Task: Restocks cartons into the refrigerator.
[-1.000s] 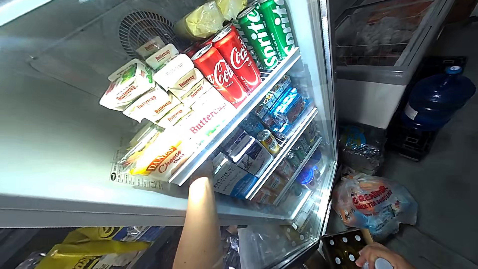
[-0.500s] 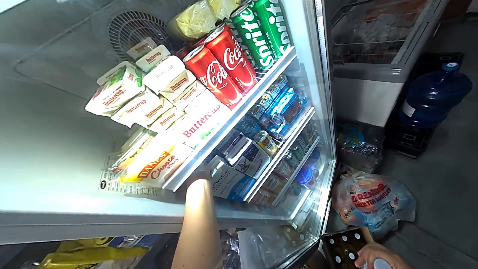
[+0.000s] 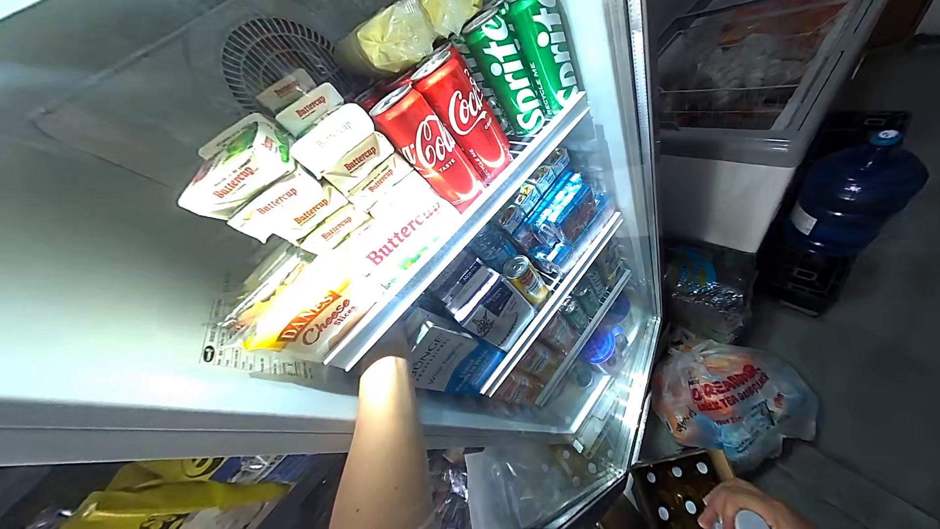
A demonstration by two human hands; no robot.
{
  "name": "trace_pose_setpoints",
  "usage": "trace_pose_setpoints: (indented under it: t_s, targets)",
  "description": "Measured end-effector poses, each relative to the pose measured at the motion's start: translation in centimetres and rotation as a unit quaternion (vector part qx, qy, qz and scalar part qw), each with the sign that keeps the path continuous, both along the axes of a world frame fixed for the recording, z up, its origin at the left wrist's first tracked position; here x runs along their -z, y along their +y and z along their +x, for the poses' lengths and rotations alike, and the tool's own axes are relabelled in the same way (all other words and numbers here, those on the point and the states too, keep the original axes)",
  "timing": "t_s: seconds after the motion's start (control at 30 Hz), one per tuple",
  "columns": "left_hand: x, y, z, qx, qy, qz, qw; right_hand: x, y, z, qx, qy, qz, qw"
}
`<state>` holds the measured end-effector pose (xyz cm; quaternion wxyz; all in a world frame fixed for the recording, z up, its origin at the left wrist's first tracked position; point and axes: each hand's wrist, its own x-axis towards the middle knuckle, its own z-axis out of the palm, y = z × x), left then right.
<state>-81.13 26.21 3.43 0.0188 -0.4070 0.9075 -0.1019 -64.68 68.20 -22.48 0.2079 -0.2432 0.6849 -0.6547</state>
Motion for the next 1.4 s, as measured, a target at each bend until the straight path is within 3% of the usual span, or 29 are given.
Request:
trace_pose_setpoints:
  t_s: [0.37, 0.53, 0.7, 1.07, 1.2, 1.4]
  targets:
    - [-0.5, 1.8, 0.8, 0.01, 0.15, 0.064, 0.987, -0.6, -0.9, 0.1, -0.009, -0.005, 0.004, 1.0]
    - [-1.2, 2.8, 0.5, 0.0, 0.227, 0.144, 0.963, 0.1, -1.2, 0.3, -0.01, 0.008, -0.005, 1.0]
    - [-0.9, 1.9, -0.2, -0.002, 0.126, 0.133, 0.983, -0.3, -1.4, 0.7, 0.007, 0.003, -0.005, 1.0]
    - [-1.3, 1.8, 0.0, 0.003, 0.192, 0.148, 0.97, -0.2, -1.3, 0.9, 0.013, 0.002, 0.002, 1.0]
    - [-0.8, 1.3, 0.0, 0.034, 0.159, 0.122, 0.979, -0.4, -1.1, 0.8, -0.004, 0.008, 0.011, 1.0]
    - [-0.9, 2.0, 0.1, -0.006, 0.215, 0.138, 0.967, -0.8, -0.9, 0.9, 0.001, 0.003, 0.016, 1.0]
